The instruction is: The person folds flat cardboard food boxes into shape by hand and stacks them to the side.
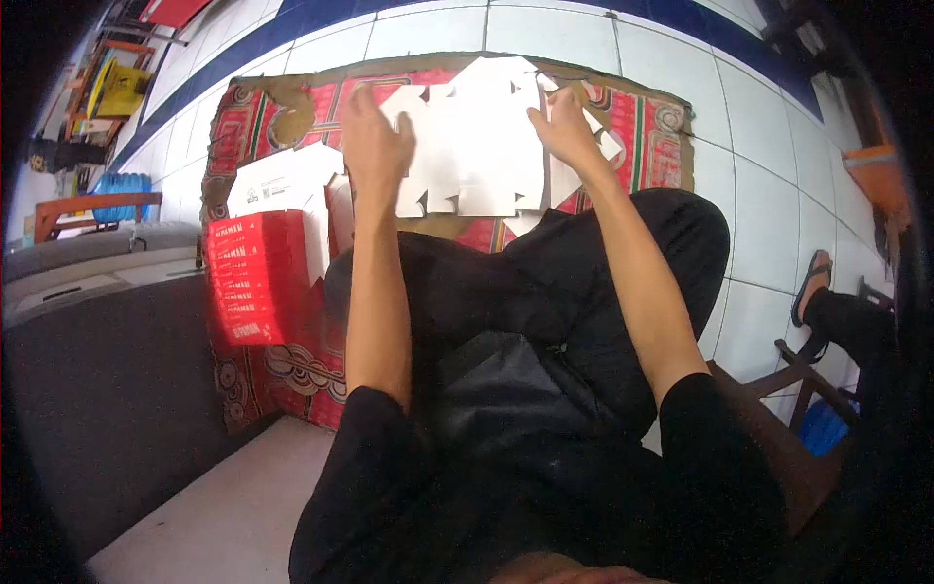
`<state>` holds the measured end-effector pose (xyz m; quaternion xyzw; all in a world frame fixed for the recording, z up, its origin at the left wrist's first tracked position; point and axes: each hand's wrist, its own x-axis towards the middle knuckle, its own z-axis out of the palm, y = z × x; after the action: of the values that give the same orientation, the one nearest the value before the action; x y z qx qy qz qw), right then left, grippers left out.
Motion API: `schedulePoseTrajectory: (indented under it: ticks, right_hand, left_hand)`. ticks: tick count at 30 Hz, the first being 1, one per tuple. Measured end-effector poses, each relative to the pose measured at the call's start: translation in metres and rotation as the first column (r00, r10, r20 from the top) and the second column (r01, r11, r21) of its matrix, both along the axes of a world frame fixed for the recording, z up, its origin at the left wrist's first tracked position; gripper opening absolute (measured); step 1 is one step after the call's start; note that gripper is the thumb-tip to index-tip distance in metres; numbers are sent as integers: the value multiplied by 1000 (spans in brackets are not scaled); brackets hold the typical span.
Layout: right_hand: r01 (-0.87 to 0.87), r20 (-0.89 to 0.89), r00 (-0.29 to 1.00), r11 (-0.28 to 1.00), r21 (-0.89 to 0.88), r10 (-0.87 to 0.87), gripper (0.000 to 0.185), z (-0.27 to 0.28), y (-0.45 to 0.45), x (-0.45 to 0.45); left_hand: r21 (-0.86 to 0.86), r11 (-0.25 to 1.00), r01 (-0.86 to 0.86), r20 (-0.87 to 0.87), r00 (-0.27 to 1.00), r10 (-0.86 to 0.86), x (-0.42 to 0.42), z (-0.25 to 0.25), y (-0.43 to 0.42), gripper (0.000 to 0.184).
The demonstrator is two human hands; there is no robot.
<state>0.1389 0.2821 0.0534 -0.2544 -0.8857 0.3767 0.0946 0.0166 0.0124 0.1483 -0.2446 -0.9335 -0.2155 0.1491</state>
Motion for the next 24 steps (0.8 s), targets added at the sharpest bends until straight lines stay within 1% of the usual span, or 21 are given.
schedulePoseTrajectory:
  ticks: [1, 2, 3, 4, 5, 6, 7, 8, 9, 11, 12, 13, 14, 15, 17, 18, 19, 20, 22, 23, 24]
  right_hand:
    - [10, -3, 1000, 1000, -1, -10, 64, 21, 0, 3]
    - [-37, -101, 995, 989, -143, 23, 66, 45, -4, 11]
    - [-100, -203, 978, 956, -276, 44, 68, 70, -6, 20]
    - [-298, -287, 939, 869, -394, 192, 66, 106, -2, 31]
    - [-483, -387, 866, 732, -481, 317, 65, 135, 4, 40]
    - [-480, -385, 868, 733, -482, 314, 65, 148, 8, 44]
    - [-641, -659, 729, 523, -561, 188, 66, 157, 12, 48]
    - [-795, -837, 547, 296, -529, -27, 66, 160, 14, 53]
    - [-794, -836, 548, 296, -530, -26, 66, 146, 21, 57]
    - [-593, -695, 548, 370, -715, -465, 62, 107, 38, 59]
    - [-600, -699, 544, 368, -710, -464, 62, 108, 37, 59]
    - [-326, -387, 498, 246, -913, -776, 60, 107, 33, 64]
    - [-65, -24, 305, 4, -998, -952, 58, 106, 32, 69]
    - [-65, -22, 301, 3, -998, -953, 58, 93, 37, 68]
    - [55, -66, 594, 123, -991, -802, 48, 55, 51, 64]
    - [57, -60, 591, 116, -992, -804, 48, 60, 48, 65]
    - [-35, -110, 854, 155, -987, -508, 49, 71, 39, 67]
    - [-136, -157, 979, 153, -979, -133, 50, 79, 30, 66]
    - [-283, -213, 959, 691, -665, 187, 40, 60, 10, 49]
    - [-311, -126, 948, 934, -176, 292, 37, 44, -1, 50]
    - [-347, -9, 938, 935, -64, 348, 38, 49, -11, 55]
  left_hand:
    - [49, 987, 151, -6, 989, -151, 11, 5, 5, 61]
    - [86, 939, 333, -61, 943, -328, 28, -3, 11, 53]
    - [97, 903, 418, 147, 892, -428, 44, -18, 13, 52]
    - [71, 875, 479, 379, 799, -467, 64, -19, 16, 60]
    - [26, 857, 514, 449, 760, -470, 81, -32, 18, 60]
    - [-51, 833, 551, 485, 743, -461, 90, -46, 21, 61]
    - [-169, 773, 612, 514, 723, -461, 96, -53, 25, 63]
    - [-193, 754, 628, 537, 711, -454, 99, -61, 32, 64]
    - [-218, 736, 641, 554, 702, -447, 98, -65, 40, 66]
    - [-237, 704, 670, 544, 692, -475, 96, -72, 51, 62]
    - [-259, 667, 699, 536, 678, -503, 92, -74, 54, 59]
    - [-262, 668, 697, 535, 681, -500, 90, -77, 53, 59]
    - [-207, 670, 713, 563, 647, -514, 89, -81, 51, 49]
    - [-151, 670, 727, 588, 611, -530, 88, -82, 52, 39]
    - [-131, 685, 716, 607, 605, -516, 83, -81, 54, 28]
    - [-110, 707, 699, 626, 601, -497, 82, -80, 53, 19]
    - [-113, 705, 700, 632, 598, -493, 82, -72, 52, 19]
    - [-44, 747, 663, 584, 624, -520, 81, -64, 51, 18]
    - [100, 785, 612, 454, 674, -583, 73, -64, 49, 17]
    - [106, 775, 624, 450, 664, -597, 69, -62, 50, 17]
    - [201, 806, 557, 449, 679, -581, 67, -58, 51, 17]
